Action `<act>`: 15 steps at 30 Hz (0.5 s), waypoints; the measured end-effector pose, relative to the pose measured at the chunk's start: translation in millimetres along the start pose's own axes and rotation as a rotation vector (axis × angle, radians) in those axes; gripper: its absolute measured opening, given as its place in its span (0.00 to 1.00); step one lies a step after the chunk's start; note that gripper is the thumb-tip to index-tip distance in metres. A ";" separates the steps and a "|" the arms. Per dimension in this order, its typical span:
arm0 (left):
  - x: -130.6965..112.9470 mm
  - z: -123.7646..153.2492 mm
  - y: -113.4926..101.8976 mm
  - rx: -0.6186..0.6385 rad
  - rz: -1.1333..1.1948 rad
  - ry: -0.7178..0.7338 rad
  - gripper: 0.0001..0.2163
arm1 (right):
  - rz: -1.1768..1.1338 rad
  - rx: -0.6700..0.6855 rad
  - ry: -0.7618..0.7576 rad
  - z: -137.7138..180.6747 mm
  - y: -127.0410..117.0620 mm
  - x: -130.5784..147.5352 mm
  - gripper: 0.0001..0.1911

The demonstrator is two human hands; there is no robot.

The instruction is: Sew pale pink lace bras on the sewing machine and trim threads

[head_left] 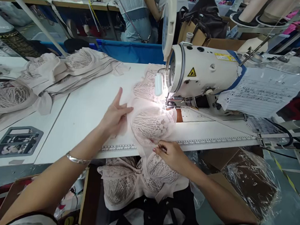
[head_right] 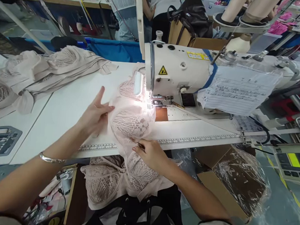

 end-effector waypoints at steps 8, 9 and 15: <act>-47.9 20.9 -22.4 -0.348 -1.017 0.646 0.25 | 0.292 0.050 0.038 -3.2 -42.8 -1.5 0.13; -36.4 23.8 13.4 -0.104 -1.084 0.739 0.16 | 0.321 0.131 0.025 -7.6 -46.6 5.3 0.14; 62.9 63.3 159.5 1.044 -1.323 0.807 0.19 | 0.624 0.442 -0.037 -31.2 -100.5 31.9 0.13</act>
Point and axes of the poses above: each hand's wrist, its own z-axis away from the middle knuckle, its own y-axis out of the palm, x = y × z, the point moved 9 cm from there along -z, towards the middle knuckle, and after that the axes turned 3 degrees about x, right-handed, at the moved point
